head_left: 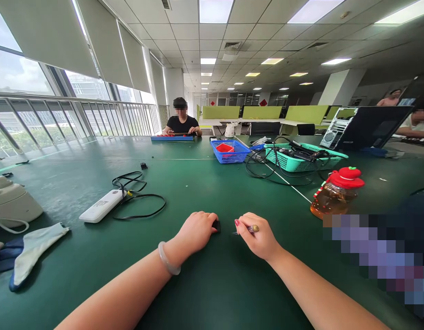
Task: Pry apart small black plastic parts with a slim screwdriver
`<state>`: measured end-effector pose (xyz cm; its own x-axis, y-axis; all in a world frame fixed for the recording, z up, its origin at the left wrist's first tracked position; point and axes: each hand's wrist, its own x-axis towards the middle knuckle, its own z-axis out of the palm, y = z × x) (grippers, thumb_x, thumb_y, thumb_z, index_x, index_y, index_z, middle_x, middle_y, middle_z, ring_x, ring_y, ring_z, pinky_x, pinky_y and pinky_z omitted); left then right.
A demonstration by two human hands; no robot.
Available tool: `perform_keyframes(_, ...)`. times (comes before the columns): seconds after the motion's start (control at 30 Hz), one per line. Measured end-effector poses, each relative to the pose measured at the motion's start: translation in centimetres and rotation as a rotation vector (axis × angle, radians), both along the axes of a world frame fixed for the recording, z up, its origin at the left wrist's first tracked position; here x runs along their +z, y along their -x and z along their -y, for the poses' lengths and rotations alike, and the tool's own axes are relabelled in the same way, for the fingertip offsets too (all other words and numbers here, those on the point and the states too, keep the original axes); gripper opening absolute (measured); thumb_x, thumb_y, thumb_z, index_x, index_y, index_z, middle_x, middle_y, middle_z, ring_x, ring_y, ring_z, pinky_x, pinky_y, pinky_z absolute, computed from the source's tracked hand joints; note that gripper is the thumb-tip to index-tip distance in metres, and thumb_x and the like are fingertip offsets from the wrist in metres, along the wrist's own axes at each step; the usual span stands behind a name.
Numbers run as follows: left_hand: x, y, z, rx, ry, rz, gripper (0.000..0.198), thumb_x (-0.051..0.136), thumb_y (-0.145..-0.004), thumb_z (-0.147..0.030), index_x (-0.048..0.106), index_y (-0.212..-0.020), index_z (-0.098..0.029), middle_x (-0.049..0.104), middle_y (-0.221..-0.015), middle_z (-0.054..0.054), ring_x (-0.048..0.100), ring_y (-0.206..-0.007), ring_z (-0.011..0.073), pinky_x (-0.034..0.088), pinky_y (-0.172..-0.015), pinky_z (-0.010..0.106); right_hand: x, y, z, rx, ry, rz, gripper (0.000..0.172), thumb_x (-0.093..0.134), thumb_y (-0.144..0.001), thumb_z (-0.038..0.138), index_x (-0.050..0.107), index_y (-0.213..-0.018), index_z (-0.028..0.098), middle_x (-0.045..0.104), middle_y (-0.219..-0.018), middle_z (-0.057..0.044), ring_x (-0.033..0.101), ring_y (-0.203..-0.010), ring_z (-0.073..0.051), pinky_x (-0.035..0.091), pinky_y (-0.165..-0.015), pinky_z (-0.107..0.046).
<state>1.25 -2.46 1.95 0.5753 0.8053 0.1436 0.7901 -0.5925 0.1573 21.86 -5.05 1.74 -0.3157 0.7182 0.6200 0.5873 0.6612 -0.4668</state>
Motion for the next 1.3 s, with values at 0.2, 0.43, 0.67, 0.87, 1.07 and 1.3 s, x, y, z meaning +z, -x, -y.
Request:
perform_keyframes(0.2, -1.8, 0.0, -0.2, -0.013, -0.017, 0.176, 0.022, 0.060, -0.089, -0.025, 0.061, -0.111, -0.021, 0.068, -0.110, 0.005, 0.057, -0.108, 0.0233, 0.045, -0.096, 0.037, 0.1, 0.1, 0.4, 0.057, -0.052, 0.008, 0.040, 0.041, -0.096, 0.029, 0.048, -0.057, 0.023, 0.054, -0.052, 0.001, 0.050, -0.053, -0.015, 0.038, -0.059, -0.029)
perform_keyframes(0.43, -2.1, 0.1, -0.6, 0.056, 0.138, 0.348, 0.026, 0.062, -0.085, -0.023, 0.065, -0.111, -0.022, 0.069, -0.108, 0.005, 0.056, -0.110, 0.0222, 0.045, -0.100, 0.036, 0.4, 0.6, 1.1, 0.122, -0.151, -0.031, 0.031, 0.045, -0.092, 0.025, 0.054, -0.063, 0.023, 0.054, -0.054, 0.000, 0.046, -0.054, -0.015, 0.038, -0.059, -0.031)
perform_keyframes(0.67, -2.1, 0.1, -0.7, 0.090, 0.153, 0.365, 0.031, 0.062, -0.084, -0.025, 0.065, -0.116, -0.024, 0.068, -0.111, 0.006, 0.057, -0.110, 0.0226, 0.046, -0.101, 0.036, 0.2, 1.0, 1.3, 0.158, -0.248, 0.011, 0.023, 0.048, -0.090, 0.022, 0.058, -0.070, 0.022, 0.057, -0.059, 0.000, 0.047, -0.058, -0.015, 0.040, -0.064, -0.030)
perform_keyframes(0.87, -2.5, 0.4, -0.8, 0.098, 0.158, 0.376, 0.030, 0.064, -0.084, -0.029, 0.066, -0.114, -0.026, 0.067, -0.108, 0.005, 0.059, -0.108, 0.0225, 0.048, -0.098, 0.036, 0.1, 1.5, 1.5, 0.197, -0.340, 0.056, 0.016, 0.050, -0.089, 0.015, 0.057, -0.075, 0.021, 0.057, -0.061, 0.000, 0.045, -0.060, -0.015, 0.040, -0.065, -0.030)
perform_keyframes(1.07, -2.4, 0.6, -0.7, 0.114, 0.163, 0.375, 0.030, 0.064, -0.084, -0.033, 0.066, -0.114, -0.027, 0.067, -0.109, 0.005, 0.059, -0.108, 0.0227, 0.048, -0.098, 0.036, 0.2, 1.8, 1.6, 0.201, -0.338, 0.124, 0.013, 0.050, -0.088, 0.013, 0.058, -0.083, 0.021, 0.060, -0.066, 0.000, 0.048, -0.062, -0.015, 0.041, -0.069, -0.031)
perform_keyframes(1.3, -2.2, 0.5, -0.5, 0.107, 0.171, 0.371, 0.031, 0.063, -0.084, -0.028, 0.066, -0.114, -0.027, 0.068, -0.108, 0.005, 0.058, -0.109, 0.0233, 0.047, -0.098, 0.037, 0.4, 2.2, 2.0, 0.194, -0.411, 0.265, 0.012, 0.049, -0.087, 0.012, 0.058, -0.082, 0.019, 0.058, -0.065, -0.001, 0.046, -0.063, -0.016, 0.041, -0.071, -0.032)
